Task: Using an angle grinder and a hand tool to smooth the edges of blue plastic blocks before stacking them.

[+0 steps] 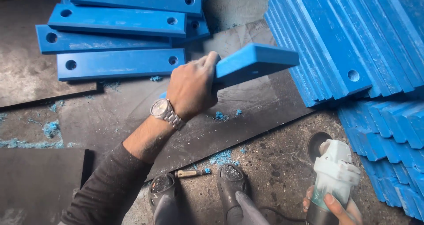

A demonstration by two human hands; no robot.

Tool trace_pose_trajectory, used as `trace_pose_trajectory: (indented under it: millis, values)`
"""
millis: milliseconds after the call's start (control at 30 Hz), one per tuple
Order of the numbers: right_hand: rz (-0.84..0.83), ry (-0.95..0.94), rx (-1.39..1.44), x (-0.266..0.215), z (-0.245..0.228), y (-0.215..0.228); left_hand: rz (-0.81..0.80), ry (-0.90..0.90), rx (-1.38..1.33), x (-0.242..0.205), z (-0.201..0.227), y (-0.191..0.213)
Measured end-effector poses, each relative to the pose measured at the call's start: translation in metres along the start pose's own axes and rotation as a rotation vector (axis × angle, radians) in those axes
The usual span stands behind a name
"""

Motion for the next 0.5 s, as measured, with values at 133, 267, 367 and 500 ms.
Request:
trace_pose_trajectory:
  millis: [133, 267, 367, 500]
  values:
    - [-0.015, 0.016, -0.066, 0.014, -0.003, -0.003, -0.353, 0.04, 0.164, -0.025, -0.008, -0.068]
    - [0.047, -0.077, -0.247, 0.017, -0.012, -0.027, -0.419, -0.038, 0.054, -0.059, 0.001, -0.133]
    - [0.1, -0.062, -0.267, 0.016, -0.014, -0.034, -0.413, -0.036, -0.002, -0.081, -0.01, -0.182]
    - [0.179, 0.007, -0.158, 0.011, -0.038, -0.064, -0.401, -0.108, 0.126, -0.102, -0.052, -0.242]
Point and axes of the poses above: each hand's wrist, its own x-axis towards the middle knuckle, its own y-axis out of the back of the hand, z = x × y, the point moved 9 cm from there along x, towards the middle knuckle, and after that the axes turned 12 degrees about -x, right-handed, at the moved point
